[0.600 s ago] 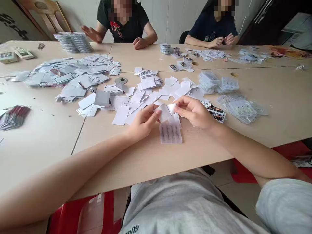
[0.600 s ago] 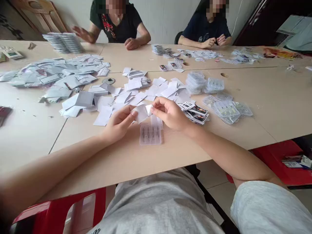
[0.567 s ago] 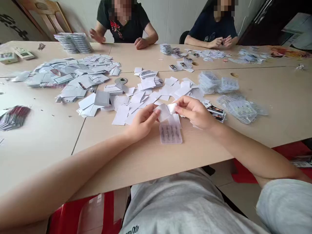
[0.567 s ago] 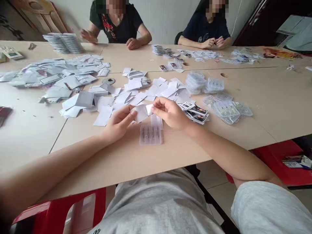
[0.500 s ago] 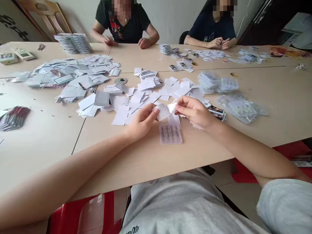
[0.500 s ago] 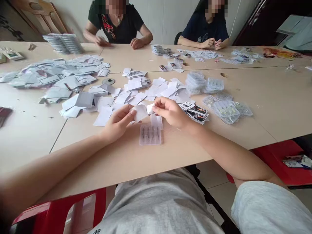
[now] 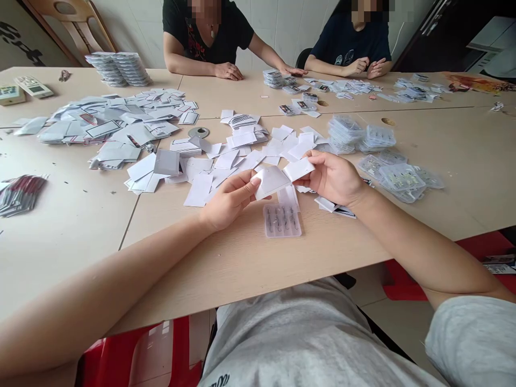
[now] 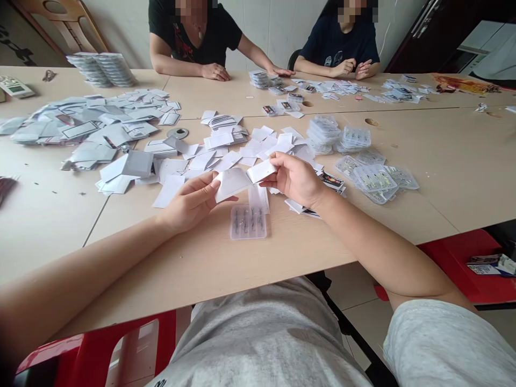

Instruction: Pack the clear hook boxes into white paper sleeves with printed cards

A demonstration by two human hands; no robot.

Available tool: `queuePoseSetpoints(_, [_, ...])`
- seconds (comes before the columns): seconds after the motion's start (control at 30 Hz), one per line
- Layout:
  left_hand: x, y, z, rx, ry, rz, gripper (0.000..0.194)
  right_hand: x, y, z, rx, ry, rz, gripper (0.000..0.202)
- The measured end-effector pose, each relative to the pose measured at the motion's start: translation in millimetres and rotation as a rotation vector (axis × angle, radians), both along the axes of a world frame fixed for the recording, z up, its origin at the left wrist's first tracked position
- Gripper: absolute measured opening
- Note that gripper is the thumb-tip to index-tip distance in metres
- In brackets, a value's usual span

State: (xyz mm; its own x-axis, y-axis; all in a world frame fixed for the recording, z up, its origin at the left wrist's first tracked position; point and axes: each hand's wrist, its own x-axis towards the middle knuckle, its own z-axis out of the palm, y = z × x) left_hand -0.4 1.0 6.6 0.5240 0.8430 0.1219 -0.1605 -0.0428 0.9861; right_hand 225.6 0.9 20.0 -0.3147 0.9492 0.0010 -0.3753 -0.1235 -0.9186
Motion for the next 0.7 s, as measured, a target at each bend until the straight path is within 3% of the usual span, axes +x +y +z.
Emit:
queuePoseSetpoints(0.1, [-1,0,1.4,-0.148,-0.102,-0.125,0.021,1,1,0.2,-0.020,0.019,-0.031,0.013])
queuePoseSetpoints(0.27, [-2,2,1.4,-0.233,-0.127,-0.119,0.020,2,0,4.2,-0.056,-0.020,-0.028,0.012])
queuePoseSetpoints(0.43, [-1,4,1.7,-0.229,-0.149,-0.021,0.017,5,0,6.4,-0.053,-0.027,-0.064,0.011])
queuePoseSetpoints(0.6, [-4,13,5.6,-0.144,-0.174,0.157,0.020,6,1,6.1,-0.029,-0.036,-0.126,0.009])
queuePoseSetpoints(0.7, [-7,18,7.3,-0.210,-0.167,0.230,0.021,4,1,5.4,-0.017,-0.041,-0.170,0.007])
